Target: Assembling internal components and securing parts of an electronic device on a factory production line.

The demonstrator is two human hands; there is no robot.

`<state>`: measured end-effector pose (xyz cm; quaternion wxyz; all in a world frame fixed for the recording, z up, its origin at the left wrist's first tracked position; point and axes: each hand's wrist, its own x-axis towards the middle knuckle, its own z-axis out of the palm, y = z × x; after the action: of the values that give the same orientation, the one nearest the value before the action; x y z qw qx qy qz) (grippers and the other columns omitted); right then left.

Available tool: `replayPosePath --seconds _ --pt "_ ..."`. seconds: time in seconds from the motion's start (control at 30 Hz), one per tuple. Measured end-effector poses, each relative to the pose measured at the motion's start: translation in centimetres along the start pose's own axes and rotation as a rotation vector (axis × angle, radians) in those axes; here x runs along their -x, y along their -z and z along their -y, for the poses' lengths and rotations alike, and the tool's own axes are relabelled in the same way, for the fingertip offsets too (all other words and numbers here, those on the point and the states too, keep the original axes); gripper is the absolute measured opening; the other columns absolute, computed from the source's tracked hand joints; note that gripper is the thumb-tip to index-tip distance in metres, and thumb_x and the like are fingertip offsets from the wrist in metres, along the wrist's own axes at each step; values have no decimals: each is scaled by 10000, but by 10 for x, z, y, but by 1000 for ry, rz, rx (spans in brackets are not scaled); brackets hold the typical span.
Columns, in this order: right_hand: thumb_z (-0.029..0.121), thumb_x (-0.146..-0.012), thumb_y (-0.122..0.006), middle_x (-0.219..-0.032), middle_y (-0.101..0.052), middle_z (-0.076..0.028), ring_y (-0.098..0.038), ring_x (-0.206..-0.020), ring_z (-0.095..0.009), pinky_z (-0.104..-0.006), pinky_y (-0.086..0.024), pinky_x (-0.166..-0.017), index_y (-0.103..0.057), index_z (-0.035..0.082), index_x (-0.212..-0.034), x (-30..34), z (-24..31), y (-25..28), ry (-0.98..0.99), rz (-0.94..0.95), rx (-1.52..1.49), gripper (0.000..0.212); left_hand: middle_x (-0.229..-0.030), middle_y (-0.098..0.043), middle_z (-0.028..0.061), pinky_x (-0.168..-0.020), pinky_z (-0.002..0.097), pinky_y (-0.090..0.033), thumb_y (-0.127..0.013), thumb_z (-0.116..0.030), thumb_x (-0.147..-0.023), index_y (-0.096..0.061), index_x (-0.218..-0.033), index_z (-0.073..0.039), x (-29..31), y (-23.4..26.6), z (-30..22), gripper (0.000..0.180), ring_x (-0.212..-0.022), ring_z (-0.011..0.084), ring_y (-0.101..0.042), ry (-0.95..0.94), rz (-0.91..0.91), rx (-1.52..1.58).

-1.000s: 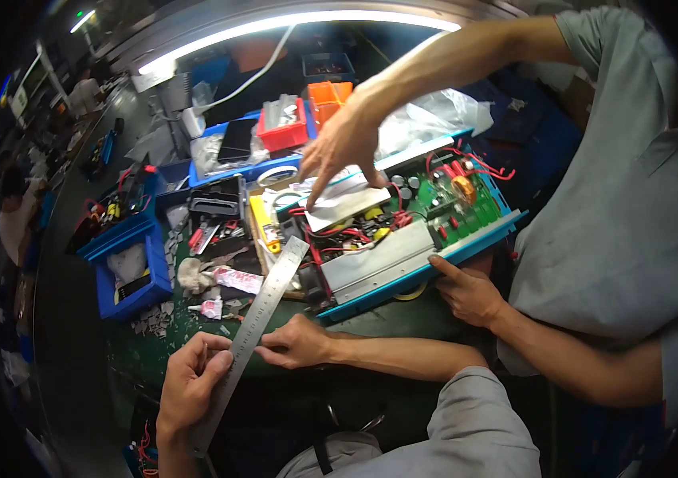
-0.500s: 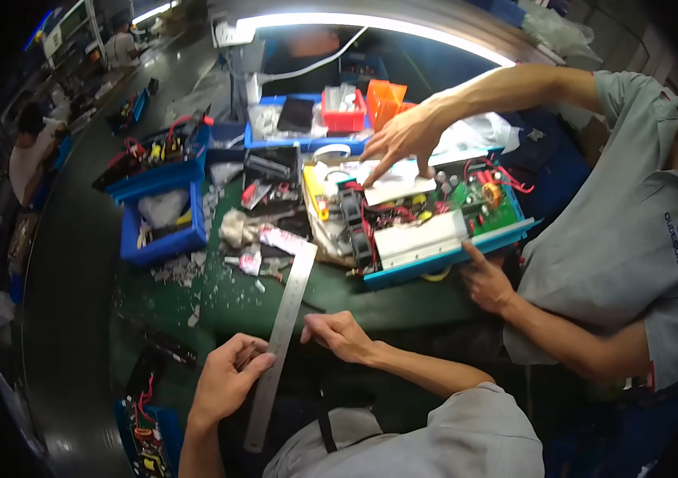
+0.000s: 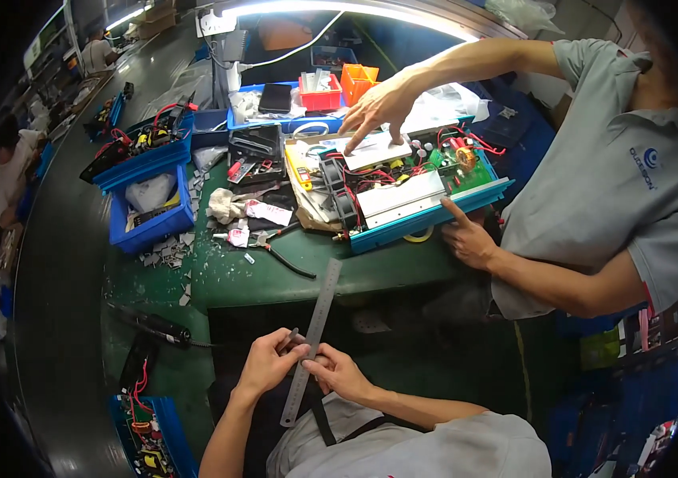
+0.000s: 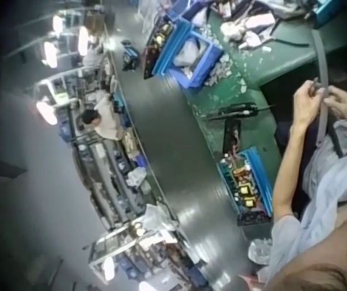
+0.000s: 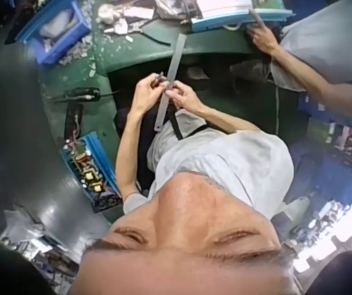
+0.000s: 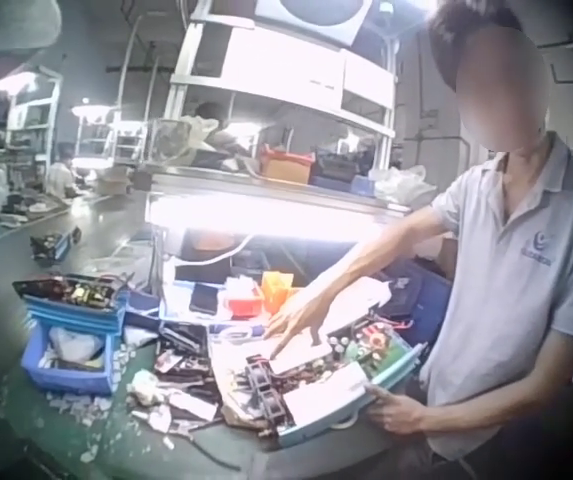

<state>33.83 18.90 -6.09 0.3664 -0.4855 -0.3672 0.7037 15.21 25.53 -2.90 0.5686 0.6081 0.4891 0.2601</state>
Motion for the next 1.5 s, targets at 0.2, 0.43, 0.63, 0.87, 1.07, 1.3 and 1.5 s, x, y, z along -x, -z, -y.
replayPosePath --seconds 0.2,0.43,0.63,0.87,1.07,1.3,1.5 --pt "270 -1032 -656 -651 -523 43 -504 -552 -64 -235 -401 -522 -617 51 -1117 22 -27 -23 -61 -38 62 238 -756 -617 -32 -610 230 -406 -805 -170 -891 -720 -995 27 5 5 36 238 -676 36 -494 42 85 155" --pt "274 -1035 -652 -667 -522 54 -495 -597 -46 -209 -387 -558 -634 74 -1091 37 -35 -42 -173 -80 83 209 -875 -710 6 -731 222 -490 -815 -152 -887 -733 -1010 20 9 9 64 227 -783 54 -613 11 100 280" --pt "253 -1046 -631 -894 -587 35 -541 -708 -45 -207 -435 -631 -638 53 -1178 40 -46 -55 107 -174 45 240 -847 -697 4 -675 224 -477 -795 -138 -903 -739 -1001 17 23 3 35 191 -733 58 -596 -9 226 433" --pt "253 -1035 -623 -849 -618 10 -561 -693 -67 -224 -471 -632 -645 56 -1210 37 -10 -36 206 -291 63 264 -758 -624 -26 -480 188 -260 -655 -284 -1019 -739 -1003 -6 22 8 37 291 -531 -3 -380 127 82 539" --pt "260 -1047 -586 -806 -609 3 -555 -586 -64 -200 -421 -528 -637 36 -1166 6 60 19 362 -464 23 259 -715 -577 -48 -446 183 -246 -638 -295 -1028 -695 -947 -35 16 15 46 279 -492 -6 -382 163 -77 511" --pt "235 -1051 -584 -729 -635 -12 -570 -541 -66 -222 -435 -504 -648 1 -1111 -45 91 39 557 -641 -27 250 -743 -626 -34 -486 187 -262 -682 -206 -997 -729 -976 -18 18 9 49 195 -532 -10 -393 186 -24 474" --pt "233 -1056 -568 -714 -623 -12 -553 -508 -73 -223 -432 -477 -639 -2 -1099 -71 101 34 643 -686 -33 250 -742 -615 -32 -473 178 -249 -677 -218 -996 -725 -997 -15 16 10 47 208 -522 -11 -390 186 -41 444"
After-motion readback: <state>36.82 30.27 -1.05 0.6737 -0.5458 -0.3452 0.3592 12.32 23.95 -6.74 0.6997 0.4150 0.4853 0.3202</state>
